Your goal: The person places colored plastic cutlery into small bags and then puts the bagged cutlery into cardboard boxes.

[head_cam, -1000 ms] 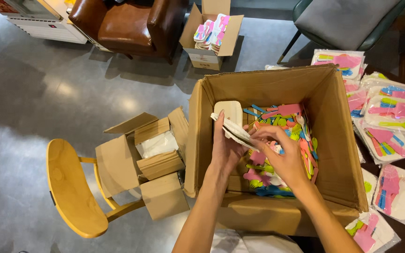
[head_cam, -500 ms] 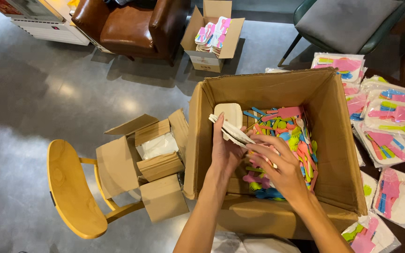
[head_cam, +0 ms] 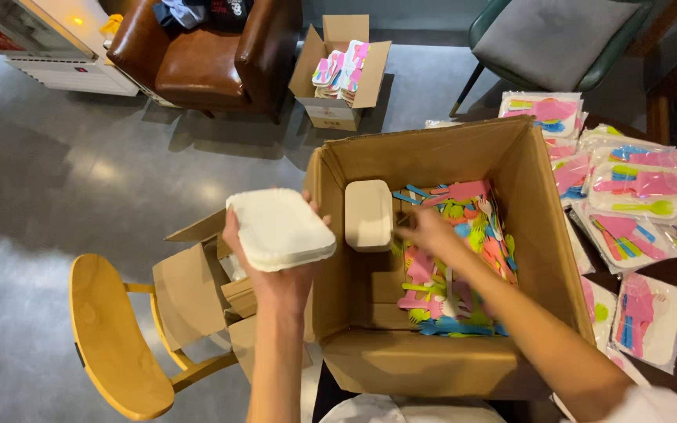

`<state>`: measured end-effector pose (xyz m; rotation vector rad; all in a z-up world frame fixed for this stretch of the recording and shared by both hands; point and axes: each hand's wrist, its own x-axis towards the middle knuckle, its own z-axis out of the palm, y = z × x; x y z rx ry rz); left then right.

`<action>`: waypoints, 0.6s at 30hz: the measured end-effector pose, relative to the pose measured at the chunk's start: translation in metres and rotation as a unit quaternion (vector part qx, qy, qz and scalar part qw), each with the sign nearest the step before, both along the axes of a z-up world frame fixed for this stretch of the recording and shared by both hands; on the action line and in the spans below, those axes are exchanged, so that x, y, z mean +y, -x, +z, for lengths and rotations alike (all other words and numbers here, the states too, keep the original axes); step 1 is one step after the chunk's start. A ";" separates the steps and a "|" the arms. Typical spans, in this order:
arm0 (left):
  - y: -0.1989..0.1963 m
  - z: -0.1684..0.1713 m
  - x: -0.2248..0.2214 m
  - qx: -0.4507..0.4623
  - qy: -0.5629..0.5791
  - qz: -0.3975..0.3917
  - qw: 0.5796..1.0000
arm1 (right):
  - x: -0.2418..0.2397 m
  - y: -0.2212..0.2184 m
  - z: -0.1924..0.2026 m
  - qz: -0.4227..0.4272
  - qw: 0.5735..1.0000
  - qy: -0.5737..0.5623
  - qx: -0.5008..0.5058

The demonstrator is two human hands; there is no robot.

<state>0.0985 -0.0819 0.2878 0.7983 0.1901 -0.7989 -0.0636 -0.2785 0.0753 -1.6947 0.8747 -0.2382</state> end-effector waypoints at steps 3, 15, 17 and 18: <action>-0.002 0.000 0.012 0.085 -0.006 0.026 0.996 | 0.024 -0.017 0.041 0.116 0.968 0.218 0.035; 0.008 0.008 0.042 0.108 -0.073 0.010 0.991 | -0.002 -0.045 -0.109 0.325 0.778 0.533 0.068; 0.007 0.004 0.044 0.113 -0.039 0.003 0.993 | -0.008 -0.044 -0.109 0.306 0.788 0.533 0.044; 0.006 -0.006 0.045 0.115 -0.039 0.006 0.993 | -0.010 -0.044 -0.108 0.310 0.787 0.532 0.045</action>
